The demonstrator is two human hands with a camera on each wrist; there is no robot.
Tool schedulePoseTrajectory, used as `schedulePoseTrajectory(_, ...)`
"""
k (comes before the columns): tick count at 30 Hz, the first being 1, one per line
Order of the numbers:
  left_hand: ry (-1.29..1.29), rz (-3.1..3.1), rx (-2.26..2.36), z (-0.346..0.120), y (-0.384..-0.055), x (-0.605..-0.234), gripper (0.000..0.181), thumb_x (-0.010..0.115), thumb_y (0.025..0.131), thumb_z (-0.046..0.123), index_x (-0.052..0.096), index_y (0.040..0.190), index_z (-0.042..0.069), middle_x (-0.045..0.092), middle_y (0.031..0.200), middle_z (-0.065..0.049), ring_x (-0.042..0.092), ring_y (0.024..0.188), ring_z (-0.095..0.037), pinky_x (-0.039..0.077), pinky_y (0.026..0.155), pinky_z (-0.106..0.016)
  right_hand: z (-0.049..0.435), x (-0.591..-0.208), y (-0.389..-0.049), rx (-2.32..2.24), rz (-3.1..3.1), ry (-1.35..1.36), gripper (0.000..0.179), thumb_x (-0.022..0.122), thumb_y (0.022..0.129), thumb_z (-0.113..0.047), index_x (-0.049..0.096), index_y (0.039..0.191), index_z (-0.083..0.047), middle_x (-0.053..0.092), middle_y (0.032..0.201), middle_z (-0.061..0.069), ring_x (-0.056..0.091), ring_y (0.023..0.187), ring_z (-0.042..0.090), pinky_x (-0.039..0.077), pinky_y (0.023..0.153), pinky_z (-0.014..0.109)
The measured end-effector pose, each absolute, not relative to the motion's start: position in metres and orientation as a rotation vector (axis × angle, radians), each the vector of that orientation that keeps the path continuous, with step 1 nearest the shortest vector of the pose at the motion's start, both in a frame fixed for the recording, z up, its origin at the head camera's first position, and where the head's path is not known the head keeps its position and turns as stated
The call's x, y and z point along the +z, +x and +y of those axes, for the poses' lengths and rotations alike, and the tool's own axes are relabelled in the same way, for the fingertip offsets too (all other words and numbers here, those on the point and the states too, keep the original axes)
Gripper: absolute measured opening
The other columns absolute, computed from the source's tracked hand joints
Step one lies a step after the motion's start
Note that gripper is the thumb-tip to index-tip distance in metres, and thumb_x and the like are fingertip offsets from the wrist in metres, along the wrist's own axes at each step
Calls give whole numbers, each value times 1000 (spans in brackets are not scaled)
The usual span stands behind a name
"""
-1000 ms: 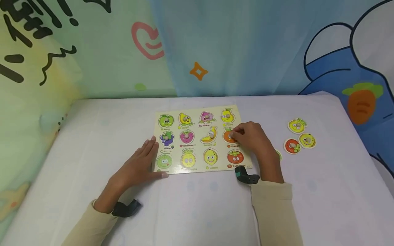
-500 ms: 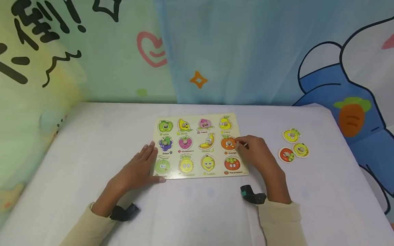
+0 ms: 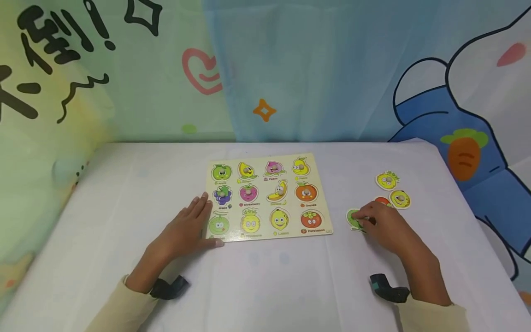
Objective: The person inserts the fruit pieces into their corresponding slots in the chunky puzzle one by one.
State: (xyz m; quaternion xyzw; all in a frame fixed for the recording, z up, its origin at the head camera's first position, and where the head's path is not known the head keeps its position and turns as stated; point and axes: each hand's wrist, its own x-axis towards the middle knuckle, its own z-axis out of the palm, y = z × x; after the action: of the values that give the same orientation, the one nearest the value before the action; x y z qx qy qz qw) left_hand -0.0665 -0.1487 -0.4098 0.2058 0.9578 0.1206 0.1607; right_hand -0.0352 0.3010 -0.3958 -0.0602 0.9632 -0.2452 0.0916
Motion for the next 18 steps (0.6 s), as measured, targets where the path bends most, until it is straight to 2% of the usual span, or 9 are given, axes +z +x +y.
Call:
schedulePoseTrajectory(3,582,2728,332,-149,-67,-412,109,72,79,60,21,153,0,8,161,-16,8,147,-34,18,114,-52,303,-403,-32,-721,2865,-166,25,68,85,5,72,109,3,63,100,14,58,86,26,52,70,37)
schedulePoseTrajectory(7,587,2721,331,-149,-69,-413,109,70,79,62,19,154,0,6,161,-15,7,147,-33,17,115,-51,300,-404,-32,-698,2875,-156,21,68,84,6,72,105,4,64,94,12,56,81,24,50,67,37)
schedulePoseTrajectory(12,592,2729,327,-149,-70,-413,110,70,78,62,19,154,1,7,161,-15,7,147,-33,17,115,-52,290,-396,-36,-640,2849,-86,17,69,87,-1,70,102,6,64,88,10,56,80,26,50,68,41)
schedulePoseTrajectory(18,584,2730,325,-150,-69,-413,110,71,78,62,19,154,1,8,161,-16,7,147,-34,18,114,-52,274,-387,-38,-659,2855,-51,16,73,86,-8,70,97,3,64,80,4,55,76,23,47,62,36)
